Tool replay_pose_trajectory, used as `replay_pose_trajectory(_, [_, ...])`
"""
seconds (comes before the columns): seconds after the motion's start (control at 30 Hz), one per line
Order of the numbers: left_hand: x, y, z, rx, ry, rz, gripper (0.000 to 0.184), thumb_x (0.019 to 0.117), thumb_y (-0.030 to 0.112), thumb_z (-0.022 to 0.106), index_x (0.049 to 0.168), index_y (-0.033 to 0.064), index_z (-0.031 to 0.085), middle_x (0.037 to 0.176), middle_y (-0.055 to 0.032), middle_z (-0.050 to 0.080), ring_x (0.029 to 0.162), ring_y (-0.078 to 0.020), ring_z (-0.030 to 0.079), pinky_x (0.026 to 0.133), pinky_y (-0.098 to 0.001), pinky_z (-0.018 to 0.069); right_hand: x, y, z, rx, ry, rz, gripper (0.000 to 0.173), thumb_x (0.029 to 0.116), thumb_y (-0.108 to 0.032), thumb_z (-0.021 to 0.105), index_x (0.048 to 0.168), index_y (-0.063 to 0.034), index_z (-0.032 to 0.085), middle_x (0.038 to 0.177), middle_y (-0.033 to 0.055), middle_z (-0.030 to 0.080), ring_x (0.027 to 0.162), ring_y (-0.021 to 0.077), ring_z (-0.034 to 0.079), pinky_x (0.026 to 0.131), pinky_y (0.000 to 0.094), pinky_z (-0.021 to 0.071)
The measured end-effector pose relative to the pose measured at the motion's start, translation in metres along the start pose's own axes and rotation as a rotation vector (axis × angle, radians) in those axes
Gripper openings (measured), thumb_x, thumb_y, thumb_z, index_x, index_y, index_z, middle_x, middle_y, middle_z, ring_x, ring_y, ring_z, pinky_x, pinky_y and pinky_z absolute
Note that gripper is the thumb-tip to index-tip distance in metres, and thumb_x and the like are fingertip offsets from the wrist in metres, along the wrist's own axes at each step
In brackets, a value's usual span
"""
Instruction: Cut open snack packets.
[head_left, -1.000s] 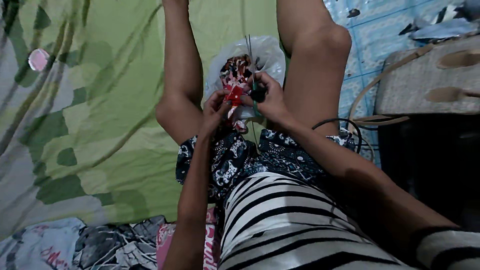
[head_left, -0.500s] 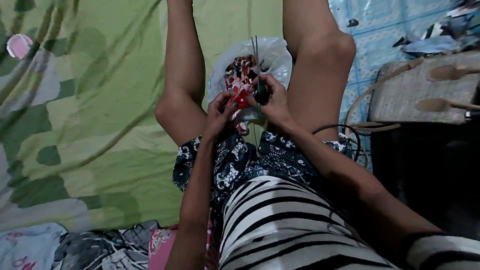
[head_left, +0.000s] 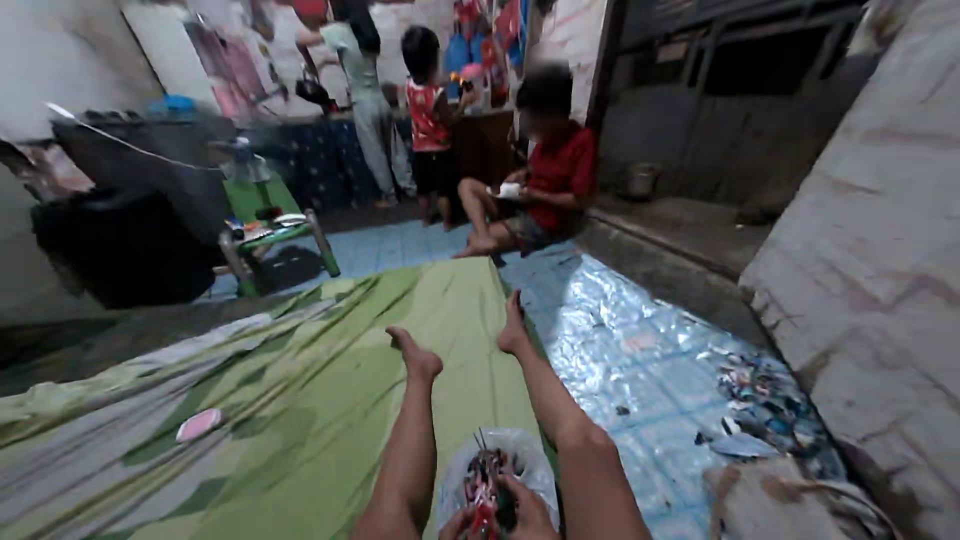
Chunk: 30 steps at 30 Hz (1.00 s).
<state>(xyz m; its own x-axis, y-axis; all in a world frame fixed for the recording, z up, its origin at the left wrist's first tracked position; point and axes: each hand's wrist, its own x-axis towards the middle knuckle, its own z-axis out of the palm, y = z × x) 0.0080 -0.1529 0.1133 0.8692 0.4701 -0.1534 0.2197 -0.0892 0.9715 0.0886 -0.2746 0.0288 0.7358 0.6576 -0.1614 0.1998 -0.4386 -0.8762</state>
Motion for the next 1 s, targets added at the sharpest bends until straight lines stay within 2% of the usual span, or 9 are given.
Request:
replay_pose_trajectory(0.17, [-0.017, 0.007, -0.001, -0.036, 0.039, 0.023, 0.028, 0.0955, -0.008, 0.058, 0.122, -0.0180, 0.057, 0.116, -0.0316, 0.062, 0.096, -0.0251, 0.065, 0.083, -0.0257, 0.0532, -0.018, -0.058, -0.011, -0.108, -0.055, 0.085, 0.049, 0.0877, -0.009, 0.077, 0.132, 0.0054, 0.062, 0.124, 0.0293, 0.066, 0.116, 0.0430, 0.063, 0.104, 0.0548, 0.0464])
replay_pose_trajectory(0.27, [-0.023, 0.011, -0.001, -0.069, 0.061, 0.000, 0.030, 0.0954, -0.010, 0.057, 0.124, -0.0182, 0.055, 0.116, -0.0314, 0.061, 0.095, -0.0233, 0.063, 0.082, -0.0235, 0.0525, -0.008, -0.026, 0.002, -0.166, -0.064, 0.033, 0.057, 0.0837, -0.013, 0.079, 0.136, -0.0012, 0.060, 0.122, 0.0262, 0.067, 0.113, 0.0421, 0.065, 0.099, 0.0596, 0.0490])
replay_pose_trajectory(0.33, [-0.027, 0.007, -0.001, -0.072, 0.076, -0.030, 0.029, 0.0947, -0.011, 0.058, 0.123, -0.0188, 0.055, 0.117, -0.0317, 0.061, 0.096, -0.0237, 0.062, 0.083, -0.0243, 0.0521, -0.011, -0.031, 0.001, -0.183, -0.078, 0.066, 0.059, 0.0844, -0.014, 0.078, 0.140, -0.0046, 0.058, 0.122, 0.0253, 0.067, 0.114, 0.0424, 0.065, 0.098, 0.0615, 0.0485])
replay_pose_trajectory(0.4, [-0.028, -0.036, -0.004, -0.132, 0.051, -0.039, 0.028, 0.0963, -0.007, 0.059, 0.120, -0.0198, 0.057, 0.115, -0.0302, 0.062, 0.098, -0.0217, 0.062, 0.090, -0.0281, 0.0511, -0.013, -0.040, 0.001, -0.177, -0.074, 0.090, 0.060, 0.0844, -0.012, 0.077, 0.140, -0.0046, 0.057, 0.121, 0.0252, 0.068, 0.113, 0.0429, 0.065, 0.097, 0.0618, 0.0488])
replay_pose_trajectory(0.47, [-0.016, -0.096, -0.005, -0.162, 0.014, 0.030, 0.025, 0.0988, 0.005, 0.060, 0.117, -0.0128, 0.062, 0.108, -0.0189, 0.067, 0.094, -0.0135, 0.064, 0.089, -0.0301, 0.0529, -0.009, -0.039, 0.003, -0.147, -0.060, 0.098, 0.062, 0.0837, -0.010, 0.077, 0.141, -0.0033, 0.056, 0.122, 0.0253, 0.068, 0.114, 0.0429, 0.065, 0.098, 0.0614, 0.0489])
replay_pose_trajectory(0.53, [-0.012, -0.123, -0.002, -0.204, -0.006, 0.084, 0.023, 0.0990, 0.008, 0.058, 0.115, -0.0073, 0.063, 0.101, -0.0086, 0.068, 0.086, -0.0063, 0.065, 0.081, -0.0273, 0.0555, -0.006, -0.030, 0.005, -0.094, -0.038, 0.091, 0.059, 0.0848, -0.012, 0.078, 0.139, -0.0018, 0.056, 0.121, 0.0253, 0.067, 0.113, 0.0415, 0.065, 0.099, 0.0597, 0.0494])
replay_pose_trajectory(0.83, [-0.014, -0.124, -0.004, -0.257, -0.017, -0.021, 0.020, 0.1010, 0.004, 0.054, 0.114, -0.0061, 0.065, 0.092, -0.0031, 0.069, 0.078, -0.0028, 0.063, 0.076, -0.0234, 0.0547, -0.008, 0.000, 0.018, 0.085, 0.087, -0.033, 0.055, 0.0831, -0.012, 0.080, 0.132, 0.0055, 0.060, 0.116, 0.0241, 0.069, 0.106, 0.0351, 0.068, 0.097, 0.0515, 0.0527])
replay_pose_trajectory(0.93, [-0.006, -0.129, -0.002, -0.260, 0.003, -0.044, 0.022, 0.1020, 0.004, 0.053, 0.117, -0.0068, 0.064, 0.094, -0.0047, 0.068, 0.079, -0.0034, 0.062, 0.075, -0.0234, 0.0536, -0.002, 0.019, 0.017, 0.164, 0.118, -0.070, 0.052, 0.0841, -0.018, 0.079, 0.128, 0.0055, 0.062, 0.110, 0.0206, 0.070, 0.098, 0.0287, 0.069, 0.090, 0.0466, 0.0556])
replay_pose_trajectory(1.0, [-0.001, -0.131, -0.003, -0.224, 0.012, -0.045, 0.023, 0.1024, 0.006, 0.054, 0.119, -0.0067, 0.064, 0.097, -0.0059, 0.068, 0.081, -0.0033, 0.061, 0.076, -0.0231, 0.0528, -0.001, 0.024, 0.012, 0.176, 0.129, -0.073, 0.056, 0.0854, -0.023, 0.079, 0.131, 0.0054, 0.061, 0.114, 0.0201, 0.070, 0.103, 0.0263, 0.069, 0.094, 0.0437, 0.0552])
